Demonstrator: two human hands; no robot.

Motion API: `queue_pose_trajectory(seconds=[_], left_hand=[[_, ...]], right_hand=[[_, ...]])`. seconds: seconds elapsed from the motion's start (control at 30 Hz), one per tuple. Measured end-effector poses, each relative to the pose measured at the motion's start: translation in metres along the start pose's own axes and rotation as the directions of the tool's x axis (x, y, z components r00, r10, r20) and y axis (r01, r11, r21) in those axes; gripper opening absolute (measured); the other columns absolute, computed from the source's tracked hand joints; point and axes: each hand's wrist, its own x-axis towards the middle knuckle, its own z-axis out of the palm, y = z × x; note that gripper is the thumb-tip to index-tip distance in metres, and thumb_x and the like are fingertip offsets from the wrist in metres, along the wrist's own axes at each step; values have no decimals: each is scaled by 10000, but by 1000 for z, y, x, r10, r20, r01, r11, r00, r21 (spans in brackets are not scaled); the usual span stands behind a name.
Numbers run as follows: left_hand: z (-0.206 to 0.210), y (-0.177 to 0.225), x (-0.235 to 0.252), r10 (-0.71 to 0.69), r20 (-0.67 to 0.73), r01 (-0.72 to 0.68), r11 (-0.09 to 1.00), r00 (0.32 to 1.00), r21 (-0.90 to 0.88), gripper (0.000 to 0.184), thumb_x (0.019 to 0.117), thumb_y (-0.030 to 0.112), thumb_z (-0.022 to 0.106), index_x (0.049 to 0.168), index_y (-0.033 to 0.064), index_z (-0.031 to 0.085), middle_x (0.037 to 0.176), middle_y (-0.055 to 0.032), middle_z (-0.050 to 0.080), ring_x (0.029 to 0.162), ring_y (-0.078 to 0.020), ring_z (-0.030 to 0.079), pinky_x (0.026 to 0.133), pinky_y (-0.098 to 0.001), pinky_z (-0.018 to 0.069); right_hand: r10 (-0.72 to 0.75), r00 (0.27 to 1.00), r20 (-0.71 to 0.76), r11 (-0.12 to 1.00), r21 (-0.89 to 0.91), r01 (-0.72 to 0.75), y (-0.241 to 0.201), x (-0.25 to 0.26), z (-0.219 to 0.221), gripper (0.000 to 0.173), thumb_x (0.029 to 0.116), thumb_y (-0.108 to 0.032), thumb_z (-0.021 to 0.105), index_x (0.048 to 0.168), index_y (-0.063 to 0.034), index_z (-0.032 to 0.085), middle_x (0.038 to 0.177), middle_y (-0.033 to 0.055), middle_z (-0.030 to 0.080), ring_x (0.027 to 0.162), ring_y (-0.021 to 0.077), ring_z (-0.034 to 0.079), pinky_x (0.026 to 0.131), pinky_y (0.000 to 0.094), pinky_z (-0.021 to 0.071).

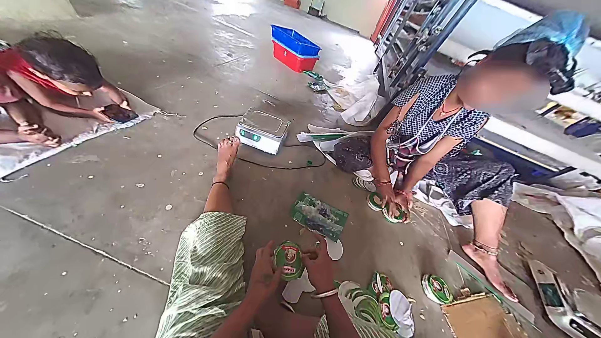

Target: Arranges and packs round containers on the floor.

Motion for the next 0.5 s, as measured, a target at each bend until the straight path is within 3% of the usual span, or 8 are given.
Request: queue_pose_trajectory(seconds=[0.2,0.3,0.33,0.4,0.43,0.5], left_hand=[[4,1,0,88,-28,-83,984,996,161,755,877,40,714,1555,52,383,1423,-310,475,1174,-434,604,978,-504,533],[12,2,-1,333,-68,-289,889,940,356,663,840,-10,718,1467,-28,504,1436,-333,509,1339,-521,479,1092,-617,406],[18,3,-1,390,-18,-347,839,921,419,611,870,-29,677,1458,-39,513,1490,-306,489,1407,-502,434,1144,-618,358],[31,1,0,500,90,-466,708,861,531,552,895,-14,607,1442,-44,536,1538,-232,483,1453,-429,425,1169,-604,342],[35,4,-1,492,156,-483,661,857,574,574,900,40,607,1460,-43,517,1570,-206,454,1478,-389,403,1178,-588,322],[36,10,-1,336,290,-443,645,896,623,692,952,214,578,1558,-38,360,1666,-183,288,1559,-341,243,1246,-550,159]], right_hand=[[33,999,-7,998,47,-33,3,0,-5,824,887,-3,728,1560,35,254,1018,156,741,824,229,724,790,406,584],[58,998,1,996,69,-58,3,2,-6,858,895,-17,727,1572,32,202,1022,160,734,830,224,721,802,400,582],[68,998,3,995,69,-68,3,3,-5,868,898,-26,728,1577,27,191,1031,164,729,834,226,718,804,404,580],[75,997,8,995,60,-76,2,4,-3,878,895,-27,730,1577,31,180,1040,166,723,820,222,706,790,403,573],[75,997,8,995,58,-76,2,5,-2,880,888,-21,734,1573,32,184,1037,164,725,814,223,707,784,403,573],[73,997,8,995,71,-74,3,7,-1,888,881,-18,733,1578,30,186,1032,166,727,814,230,709,786,408,573]])
